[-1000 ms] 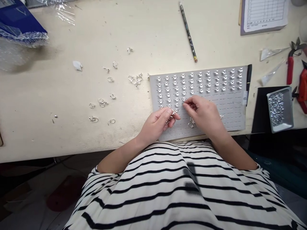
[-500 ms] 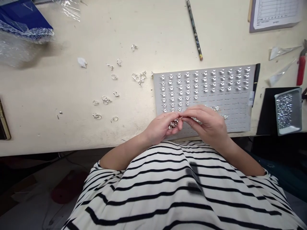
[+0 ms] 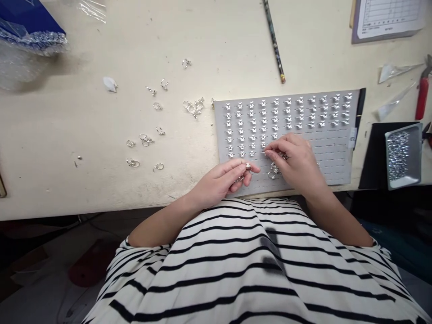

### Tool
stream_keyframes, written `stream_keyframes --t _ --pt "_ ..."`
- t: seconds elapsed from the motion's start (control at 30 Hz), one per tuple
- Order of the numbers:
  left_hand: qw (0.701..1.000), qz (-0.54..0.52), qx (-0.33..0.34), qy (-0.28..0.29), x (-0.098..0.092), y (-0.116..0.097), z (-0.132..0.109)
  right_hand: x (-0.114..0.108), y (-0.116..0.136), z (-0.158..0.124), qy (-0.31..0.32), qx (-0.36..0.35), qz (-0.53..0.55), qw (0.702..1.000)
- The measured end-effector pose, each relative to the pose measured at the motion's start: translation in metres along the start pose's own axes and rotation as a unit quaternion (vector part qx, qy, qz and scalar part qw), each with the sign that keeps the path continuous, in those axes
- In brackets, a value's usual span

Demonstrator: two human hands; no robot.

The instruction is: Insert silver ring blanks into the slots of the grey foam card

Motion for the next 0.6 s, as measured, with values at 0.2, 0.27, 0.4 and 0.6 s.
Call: stream_keyframes --t 0.2,0.27,0.4,0.6 --pt "0.999 0.031 0.002 -0.028 -0.006 0.002 0.003 0.009 -0.005 0.001 -0.003 0.027 -0.020 0.999" --pt "0.998 0.036 0.007 -0.042 -0.009 0.002 0.002 0.001 -0.001 -0.004 -0.040 0.035 -0.043 0.998" --pt "0.997 0.055 0.040 -0.048 -0.009 -0.006 0.000 -0.013 0.032 -0.019 -0.076 -0.044 0.017 0.996" --pt "0.989 0.115 0.087 -0.042 -0.005 -0.019 -0.001 -0.011 0.068 -0.030 0.009 -0.146 0.188 0.971"
Point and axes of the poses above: each hand's wrist, its own z-axis towards the middle knuckle, its own x-axis out of the palm, y = z × x, the point moved 10 cm from there along z, towards the middle knuckle, and after that the axes turned 8 degrees about y, right-handed, at the moved point
